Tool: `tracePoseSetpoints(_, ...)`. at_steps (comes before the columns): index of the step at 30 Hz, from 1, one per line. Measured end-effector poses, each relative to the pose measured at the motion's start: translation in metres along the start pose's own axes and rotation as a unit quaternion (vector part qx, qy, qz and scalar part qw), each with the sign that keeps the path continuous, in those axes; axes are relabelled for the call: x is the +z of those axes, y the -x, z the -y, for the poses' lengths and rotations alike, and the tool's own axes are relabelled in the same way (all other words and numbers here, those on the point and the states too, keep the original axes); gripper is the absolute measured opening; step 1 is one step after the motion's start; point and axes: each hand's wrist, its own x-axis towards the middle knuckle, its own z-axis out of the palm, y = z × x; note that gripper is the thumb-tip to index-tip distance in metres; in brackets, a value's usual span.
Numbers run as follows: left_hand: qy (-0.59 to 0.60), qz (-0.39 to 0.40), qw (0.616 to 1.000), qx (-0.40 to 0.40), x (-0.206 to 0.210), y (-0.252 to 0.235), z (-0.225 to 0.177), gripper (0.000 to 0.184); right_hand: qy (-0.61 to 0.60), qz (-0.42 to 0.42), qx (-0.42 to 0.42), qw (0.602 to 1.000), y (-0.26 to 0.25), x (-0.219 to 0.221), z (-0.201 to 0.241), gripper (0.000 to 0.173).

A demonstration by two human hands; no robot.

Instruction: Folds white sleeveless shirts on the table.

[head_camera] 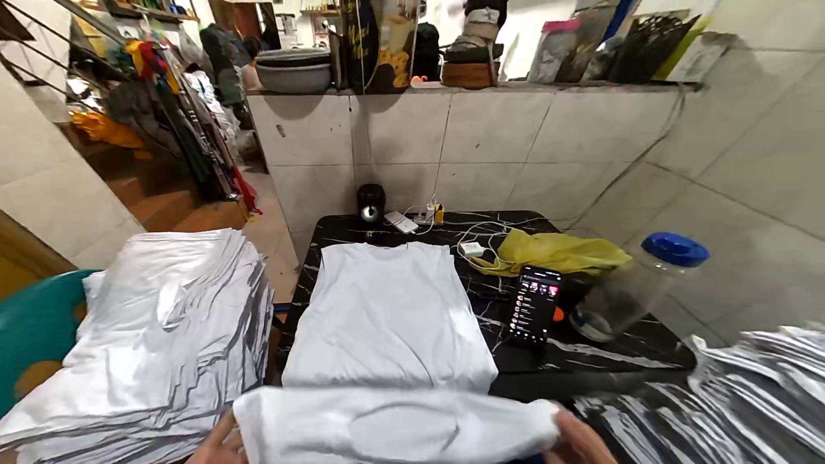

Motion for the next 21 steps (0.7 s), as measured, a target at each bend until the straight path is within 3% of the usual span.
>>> tracePoseSetpoints(2, -0.055, -0.022, 0.998, 0.028, -0.001, -0.020, -0.012, 0.058, -0.028, 0.010, -0.078, 0.997, -0.008, 0.005, 0.018, 0.010)
tracePoseSetpoints(4, -0.074, -0.060, 0.994, 0.054, -0.001, -0.036, -0.021, 0.045, -0.016, 0.019, -0.121, 0.992, -0.016, 0.006, 0.035, 0.013)
tracePoseSetpoints(7, -0.085, -0.066, 0.988, 0.114, 0.004, -0.063, -0.040, 0.054, 0.056, 0.018, -0.193, 0.979, -0.025, 0.025, 0.074, 0.029)
tracePoseSetpoints(10, -0.110, -0.095, 0.968, 0.204, 0.009, -0.104, -0.059, 0.061, 0.129, -0.011, -0.346, 0.929, -0.055, 0.053, 0.102, 0.044)
tracePoseSetpoints(13, -0.155, -0.060, 0.961, 0.221, 0.008, -0.167, -0.070, 0.079, 0.238, -0.022, -0.444, 0.864, -0.117, 0.078, 0.114, 0.082)
tracePoseSetpoints(16, -0.251, -0.008, 0.948, 0.196, 0.001, -0.246, -0.057, 0.092, 0.367, -0.005, -0.396, 0.842, -0.195, 0.100, 0.105, 0.110)
tracePoseSetpoints(18, -0.330, 0.001, 0.932, 0.151, -0.015, -0.297, -0.023, 0.088, 0.426, -0.019, -0.340, 0.838, -0.253, 0.104, 0.073, 0.109)
tracePoseSetpoints(21, -0.382, -0.003, 0.923, 0.044, -0.052, -0.359, 0.061, 0.085, 0.452, -0.050, -0.183, 0.871, -0.332, 0.082, -0.016, 0.111)
